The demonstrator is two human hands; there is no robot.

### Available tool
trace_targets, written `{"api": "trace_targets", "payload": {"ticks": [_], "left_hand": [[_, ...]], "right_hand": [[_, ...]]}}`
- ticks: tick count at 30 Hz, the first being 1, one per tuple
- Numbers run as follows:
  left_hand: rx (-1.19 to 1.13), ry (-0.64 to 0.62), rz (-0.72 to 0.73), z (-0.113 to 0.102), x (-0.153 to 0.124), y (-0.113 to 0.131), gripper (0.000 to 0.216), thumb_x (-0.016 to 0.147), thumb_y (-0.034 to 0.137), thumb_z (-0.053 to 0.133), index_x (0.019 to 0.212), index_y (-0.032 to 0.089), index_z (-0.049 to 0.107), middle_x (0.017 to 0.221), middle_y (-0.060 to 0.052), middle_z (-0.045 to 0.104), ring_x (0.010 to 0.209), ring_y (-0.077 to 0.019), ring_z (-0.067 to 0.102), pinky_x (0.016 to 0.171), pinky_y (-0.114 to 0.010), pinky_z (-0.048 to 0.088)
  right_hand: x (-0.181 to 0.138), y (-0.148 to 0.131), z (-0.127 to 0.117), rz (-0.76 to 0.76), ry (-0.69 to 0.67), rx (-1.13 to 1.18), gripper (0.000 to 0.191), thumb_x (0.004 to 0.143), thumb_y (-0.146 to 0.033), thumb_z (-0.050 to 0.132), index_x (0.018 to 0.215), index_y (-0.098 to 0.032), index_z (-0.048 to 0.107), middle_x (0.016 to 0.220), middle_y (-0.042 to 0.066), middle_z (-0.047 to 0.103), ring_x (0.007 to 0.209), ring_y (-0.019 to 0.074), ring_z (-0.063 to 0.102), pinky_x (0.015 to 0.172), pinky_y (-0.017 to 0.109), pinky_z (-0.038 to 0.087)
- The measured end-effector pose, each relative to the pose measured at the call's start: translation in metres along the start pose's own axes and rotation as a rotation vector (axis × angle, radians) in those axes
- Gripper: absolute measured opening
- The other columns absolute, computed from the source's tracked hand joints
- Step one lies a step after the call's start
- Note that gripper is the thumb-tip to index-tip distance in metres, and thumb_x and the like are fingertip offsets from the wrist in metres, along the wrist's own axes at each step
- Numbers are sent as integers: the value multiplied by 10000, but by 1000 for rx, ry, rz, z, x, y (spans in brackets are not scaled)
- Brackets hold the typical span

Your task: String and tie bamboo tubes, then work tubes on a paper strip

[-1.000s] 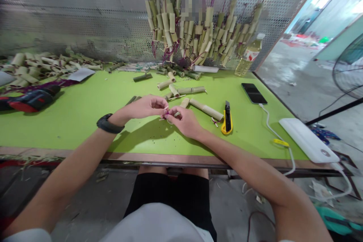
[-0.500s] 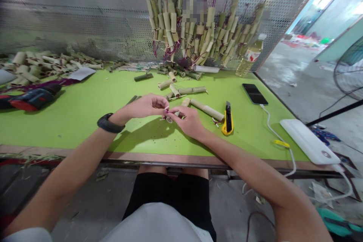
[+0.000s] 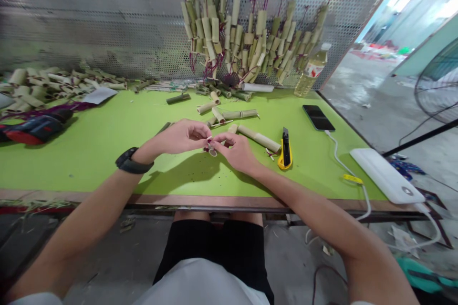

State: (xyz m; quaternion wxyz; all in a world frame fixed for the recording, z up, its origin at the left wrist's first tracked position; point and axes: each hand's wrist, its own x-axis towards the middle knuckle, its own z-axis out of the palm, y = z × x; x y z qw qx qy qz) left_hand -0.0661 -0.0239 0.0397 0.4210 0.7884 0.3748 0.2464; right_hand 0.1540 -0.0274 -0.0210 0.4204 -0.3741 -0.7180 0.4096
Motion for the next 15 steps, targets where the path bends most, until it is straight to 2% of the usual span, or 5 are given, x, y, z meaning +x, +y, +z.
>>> {"api": "trace_targets", "payload": {"ticks": [3,6,9,12,15], "left_hand": [[123,15,24,2,-2,8,170,922,341,706,929,176,746,881,-76,808,760,-199,751,740,-317,597],[216,25,50,3,-2,11,171,928,345,707,941,187,771,920,-75,811,810,-213,762,803,-334,611],[246,24,62,4,-2,11,186,936,360,712,968,191,783,962,-80,821,866,-235,776,858,-357,619],[212,14,70,4,-3,11,195,944,370,714,974,190,784,991,-75,829,907,-241,788,892,-363,620],[164,6,81,3,-4,10,201,955,376,708,981,190,779,999,-67,833,922,-231,793,897,-356,613]], "right_hand": [[3,6,0,59,-19,59,280,879,-482,782,864,-202,771,853,57,785,733,181,676,680,324,522],[4,10,-1,67,-8,76,284,855,-480,804,941,-210,784,893,62,795,756,189,693,672,323,530],[4,9,-2,-2,33,10,233,886,-433,764,980,-227,821,930,69,817,802,214,721,705,347,548],[2,6,-4,-106,85,-137,195,921,-380,721,896,-231,842,895,66,824,757,220,711,685,356,537],[2,6,-7,-209,97,-257,180,953,-349,705,907,-232,834,892,63,824,719,204,695,652,338,528]]}}
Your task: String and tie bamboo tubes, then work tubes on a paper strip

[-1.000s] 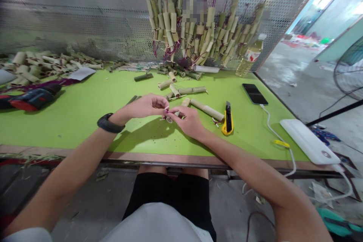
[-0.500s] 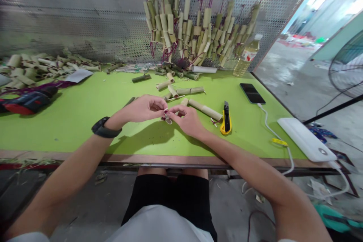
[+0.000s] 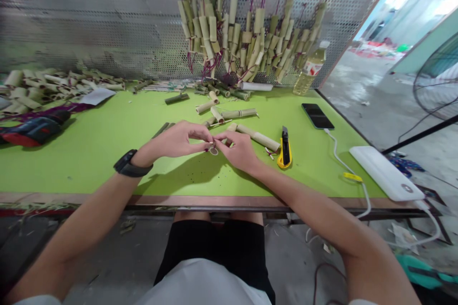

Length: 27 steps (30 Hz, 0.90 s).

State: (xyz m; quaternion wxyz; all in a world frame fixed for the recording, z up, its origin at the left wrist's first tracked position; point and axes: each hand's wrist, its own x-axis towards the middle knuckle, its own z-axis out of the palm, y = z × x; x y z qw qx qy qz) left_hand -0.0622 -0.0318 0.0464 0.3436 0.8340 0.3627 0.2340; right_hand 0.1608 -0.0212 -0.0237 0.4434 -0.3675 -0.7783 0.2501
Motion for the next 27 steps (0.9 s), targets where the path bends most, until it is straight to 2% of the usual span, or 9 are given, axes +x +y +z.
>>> {"api": "trace_targets", "payload": {"ticks": [6,13,19,27], "left_hand": [[-115,61,-67,1,2,-6,275,1014,434,641,1040,166,699,891,-75,812,757,-200,755,707,-322,574],[-213,45,-57,1,4,-6,336,965,489,734,1045,162,742,952,-86,818,796,-199,751,758,-339,591],[-202,26,2,0,4,-11,374,964,530,749,1074,182,831,967,-92,822,774,-191,739,763,-347,614],[-184,-11,17,-1,2,-8,333,945,483,769,1071,183,842,944,-87,816,784,-196,744,732,-315,604]], "right_hand": [[0,10,-5,-300,42,-205,129,1020,-286,677,985,-204,770,882,58,804,694,172,694,659,296,526],[-2,15,-13,-547,50,-339,132,1074,-219,600,1047,-208,729,915,44,808,706,153,707,622,263,518],[-2,13,-18,-589,8,-339,126,1085,-228,594,1070,-221,719,911,28,809,760,156,734,669,258,542],[-5,11,-23,-632,-58,-358,170,1105,-232,546,1065,-221,711,939,34,817,801,166,748,686,269,527]]}}
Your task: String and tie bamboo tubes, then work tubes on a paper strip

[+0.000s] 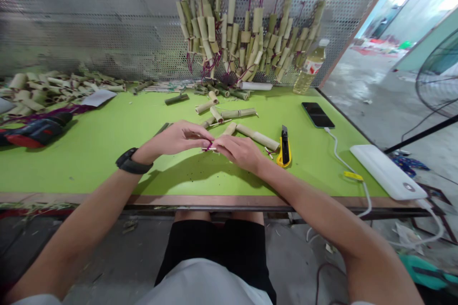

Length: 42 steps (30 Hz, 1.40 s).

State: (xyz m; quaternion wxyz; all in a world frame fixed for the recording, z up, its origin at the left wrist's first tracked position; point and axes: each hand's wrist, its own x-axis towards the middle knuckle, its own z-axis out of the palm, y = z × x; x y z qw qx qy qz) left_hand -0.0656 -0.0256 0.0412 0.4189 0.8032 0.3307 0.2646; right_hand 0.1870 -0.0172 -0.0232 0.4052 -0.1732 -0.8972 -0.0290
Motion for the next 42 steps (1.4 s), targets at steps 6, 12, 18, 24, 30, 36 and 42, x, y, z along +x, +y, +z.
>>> {"api": "trace_targets", "payload": {"ticks": [6,12,18,24,30,36,42], "left_hand": [[26,-72,-4,-2,0,3,266,942,422,755,982,170,829,892,-77,811,755,-180,725,716,-290,577],[256,-66,120,-2,-3,11,195,987,329,684,953,192,819,902,-47,811,747,-157,711,733,-269,536],[448,14,245,2,-6,12,173,1025,277,634,986,213,789,926,-17,805,790,-150,704,740,-254,498],[464,-35,196,6,-4,6,206,1051,293,537,964,206,702,931,-39,751,825,-186,672,765,-295,482],[453,-80,147,10,-2,3,205,1054,316,503,924,204,614,862,-54,673,759,-203,597,700,-326,433],[325,-85,114,11,-2,5,248,1091,382,454,939,204,536,843,-35,639,692,-168,560,645,-296,412],[328,-17,83,10,-3,3,264,1102,409,451,971,201,547,808,-19,635,653,-150,531,631,-283,408]], "right_hand": [[0,-1,-3,-47,-40,41,182,1109,-242,541,1089,-227,721,979,42,823,841,171,758,693,268,537],[1,0,1,120,-101,205,197,1092,-304,580,1034,-223,750,934,40,815,799,168,732,735,274,553],[4,-3,7,412,-74,466,232,1041,-388,651,971,-209,781,859,30,796,675,137,672,584,238,508],[4,-5,6,404,-80,503,223,1024,-381,671,955,-206,791,832,30,794,669,142,674,592,249,511],[4,-4,5,288,-143,421,218,1052,-370,640,985,-215,778,847,22,801,675,141,672,628,254,505],[4,-2,5,263,-139,357,164,1054,-299,622,1000,-216,753,877,28,805,707,149,691,663,259,515],[5,-3,6,283,-141,328,116,1014,-270,650,1029,-213,751,905,39,809,741,160,710,671,264,536]]}}
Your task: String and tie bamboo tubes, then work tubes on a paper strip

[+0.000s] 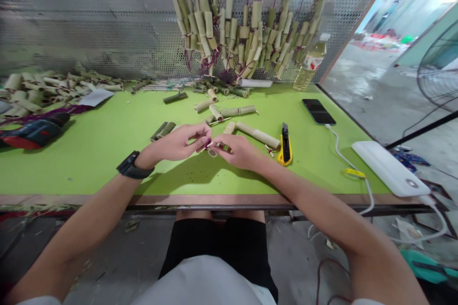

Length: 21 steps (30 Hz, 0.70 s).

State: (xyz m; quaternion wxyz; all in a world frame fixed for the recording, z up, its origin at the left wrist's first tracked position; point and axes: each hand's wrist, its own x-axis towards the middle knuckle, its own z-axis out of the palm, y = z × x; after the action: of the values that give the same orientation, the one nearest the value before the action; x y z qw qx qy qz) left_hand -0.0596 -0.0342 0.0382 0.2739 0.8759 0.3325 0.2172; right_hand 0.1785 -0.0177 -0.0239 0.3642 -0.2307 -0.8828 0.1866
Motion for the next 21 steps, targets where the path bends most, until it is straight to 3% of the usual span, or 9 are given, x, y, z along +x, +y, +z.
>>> {"api": "trace_targets", "payload": {"ticks": [4,9,21], "left_hand": [[-12,45,-15,1,0,-1,218,1094,382,459,993,205,538,803,-14,665,657,-152,575,636,-281,421],[-32,14,-49,1,0,3,173,1082,358,465,1006,214,524,793,-5,710,637,-150,620,616,-271,439],[72,62,-41,2,1,-4,182,1065,348,473,965,213,544,847,-29,674,688,-173,584,647,-305,410]], "right_hand": [[1,-7,-1,16,40,60,113,976,-261,669,1052,-205,731,924,49,800,738,160,705,651,266,555],[4,-14,-2,65,77,137,135,1011,-316,654,1030,-203,725,912,48,793,738,149,710,621,250,552],[5,-10,1,58,10,75,143,995,-273,654,927,-205,760,858,30,806,705,151,682,649,268,519]]}}
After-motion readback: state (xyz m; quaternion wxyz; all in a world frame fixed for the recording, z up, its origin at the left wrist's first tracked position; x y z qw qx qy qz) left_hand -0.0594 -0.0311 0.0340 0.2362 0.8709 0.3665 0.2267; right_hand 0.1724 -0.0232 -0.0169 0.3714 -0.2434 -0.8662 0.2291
